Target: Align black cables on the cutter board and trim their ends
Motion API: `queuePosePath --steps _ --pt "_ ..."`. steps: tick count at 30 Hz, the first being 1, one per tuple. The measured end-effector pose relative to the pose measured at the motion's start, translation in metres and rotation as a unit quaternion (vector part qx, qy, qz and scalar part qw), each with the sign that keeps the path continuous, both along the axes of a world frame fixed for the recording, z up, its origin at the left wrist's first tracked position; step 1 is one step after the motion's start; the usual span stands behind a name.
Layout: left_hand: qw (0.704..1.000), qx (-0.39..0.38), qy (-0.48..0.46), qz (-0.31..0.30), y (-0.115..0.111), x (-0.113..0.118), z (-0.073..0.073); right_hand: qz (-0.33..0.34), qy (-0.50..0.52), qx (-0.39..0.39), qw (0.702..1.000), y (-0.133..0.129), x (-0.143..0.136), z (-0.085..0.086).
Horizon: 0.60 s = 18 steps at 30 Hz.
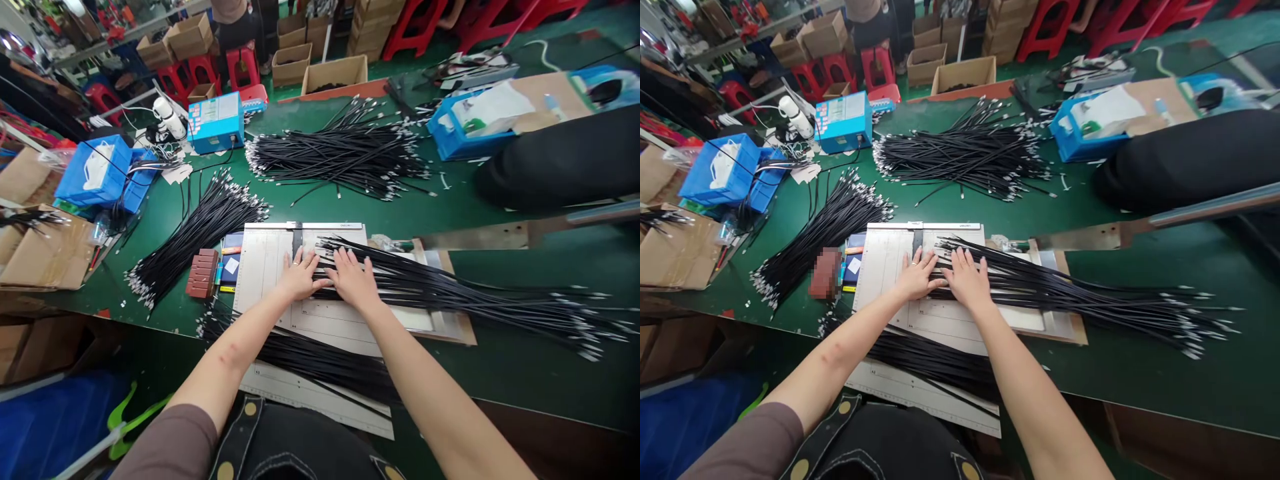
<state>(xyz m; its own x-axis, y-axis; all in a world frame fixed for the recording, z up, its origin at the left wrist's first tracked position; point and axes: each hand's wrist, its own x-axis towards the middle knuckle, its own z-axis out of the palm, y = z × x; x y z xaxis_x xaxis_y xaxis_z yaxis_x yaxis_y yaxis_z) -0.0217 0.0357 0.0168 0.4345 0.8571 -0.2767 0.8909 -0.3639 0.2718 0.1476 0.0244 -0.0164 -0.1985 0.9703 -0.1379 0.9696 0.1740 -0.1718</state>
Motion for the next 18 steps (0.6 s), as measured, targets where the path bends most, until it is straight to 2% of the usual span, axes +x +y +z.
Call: queuePosePath --steps 3,7,10,12,14,17,18 --pt "0.999 0.036 0.011 0.019 -0.017 0.004 0.001 0.028 -0.004 0.01 1.0 -0.006 0.015 -0.007" --pt "0.998 0.005 0.001 0.067 -0.036 -0.008 0.003 0.065 0.02 0.016 0.998 -0.013 -0.01 -0.011" --pt "0.996 -0.033 -0.019 0.08 -0.027 -0.019 0.004 0.092 0.046 -0.005 0.995 -0.006 -0.037 -0.006" --pt "0.997 -0.035 -0.023 0.068 -0.015 -0.02 0.003 0.114 0.063 -0.013 0.991 0.001 -0.04 -0.002" --pt "0.999 -0.031 -0.016 0.039 -0.006 -0.017 0.002 0.073 0.059 -0.006 0.996 0.008 -0.027 0.001" --pt "1.0 -0.021 0.0 0.015 -0.008 -0.009 0.002 -0.08 0.02 0.003 0.997 0.008 0.008 0.002" --pt "1.0 -0.019 0.002 0.02 -0.013 -0.007 0.004 -0.098 0.008 -0.001 0.995 0.005 0.018 0.002"
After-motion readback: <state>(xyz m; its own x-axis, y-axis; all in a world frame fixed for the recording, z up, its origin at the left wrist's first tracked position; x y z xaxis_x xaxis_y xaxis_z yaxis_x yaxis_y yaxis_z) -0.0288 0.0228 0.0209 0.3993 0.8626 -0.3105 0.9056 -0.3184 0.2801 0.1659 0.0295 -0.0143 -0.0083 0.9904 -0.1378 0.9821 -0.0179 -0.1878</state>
